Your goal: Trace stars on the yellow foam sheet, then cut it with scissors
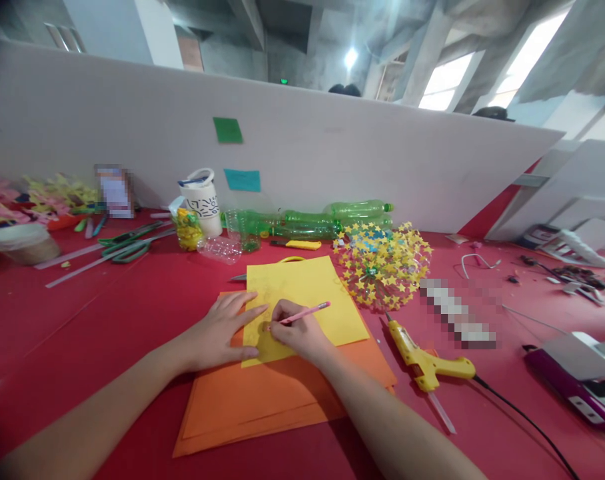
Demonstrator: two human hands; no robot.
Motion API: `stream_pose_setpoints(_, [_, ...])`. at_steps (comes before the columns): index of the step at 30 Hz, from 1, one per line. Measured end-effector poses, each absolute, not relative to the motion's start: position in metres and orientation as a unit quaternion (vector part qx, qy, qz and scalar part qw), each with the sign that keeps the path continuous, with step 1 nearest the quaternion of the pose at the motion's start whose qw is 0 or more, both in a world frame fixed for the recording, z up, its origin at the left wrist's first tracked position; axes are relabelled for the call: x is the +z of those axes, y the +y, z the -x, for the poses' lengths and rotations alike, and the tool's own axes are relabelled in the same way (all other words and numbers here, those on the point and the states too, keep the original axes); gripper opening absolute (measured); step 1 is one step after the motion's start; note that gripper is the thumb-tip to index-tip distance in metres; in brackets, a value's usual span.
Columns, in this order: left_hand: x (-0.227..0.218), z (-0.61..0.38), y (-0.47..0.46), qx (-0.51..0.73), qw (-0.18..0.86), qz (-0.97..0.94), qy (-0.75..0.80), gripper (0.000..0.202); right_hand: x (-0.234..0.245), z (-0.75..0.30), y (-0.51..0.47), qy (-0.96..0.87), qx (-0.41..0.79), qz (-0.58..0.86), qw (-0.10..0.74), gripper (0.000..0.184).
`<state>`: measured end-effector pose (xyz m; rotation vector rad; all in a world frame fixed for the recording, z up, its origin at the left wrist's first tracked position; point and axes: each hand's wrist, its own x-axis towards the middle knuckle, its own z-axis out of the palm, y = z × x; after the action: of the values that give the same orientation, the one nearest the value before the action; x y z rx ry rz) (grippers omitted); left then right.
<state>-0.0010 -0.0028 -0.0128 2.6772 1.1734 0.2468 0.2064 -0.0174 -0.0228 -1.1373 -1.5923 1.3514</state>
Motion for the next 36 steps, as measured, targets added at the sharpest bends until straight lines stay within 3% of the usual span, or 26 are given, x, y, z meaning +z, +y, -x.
stream_pose_setpoints(19, [-0.0104,0.0006,-0.0037,0.084,0.119,-0.904,0.403,0.077,-0.0287,-0.2026,-0.0149,-0.636,0.445,0.482,0.406,0.009])
stream_pose_setpoints(36, [-0.0110,0.0003,-0.0028,0.084,0.116,-0.904,0.402,0.075,-0.0204,-0.2046,-0.0142,-0.686,0.387,0.489,0.374,0.012])
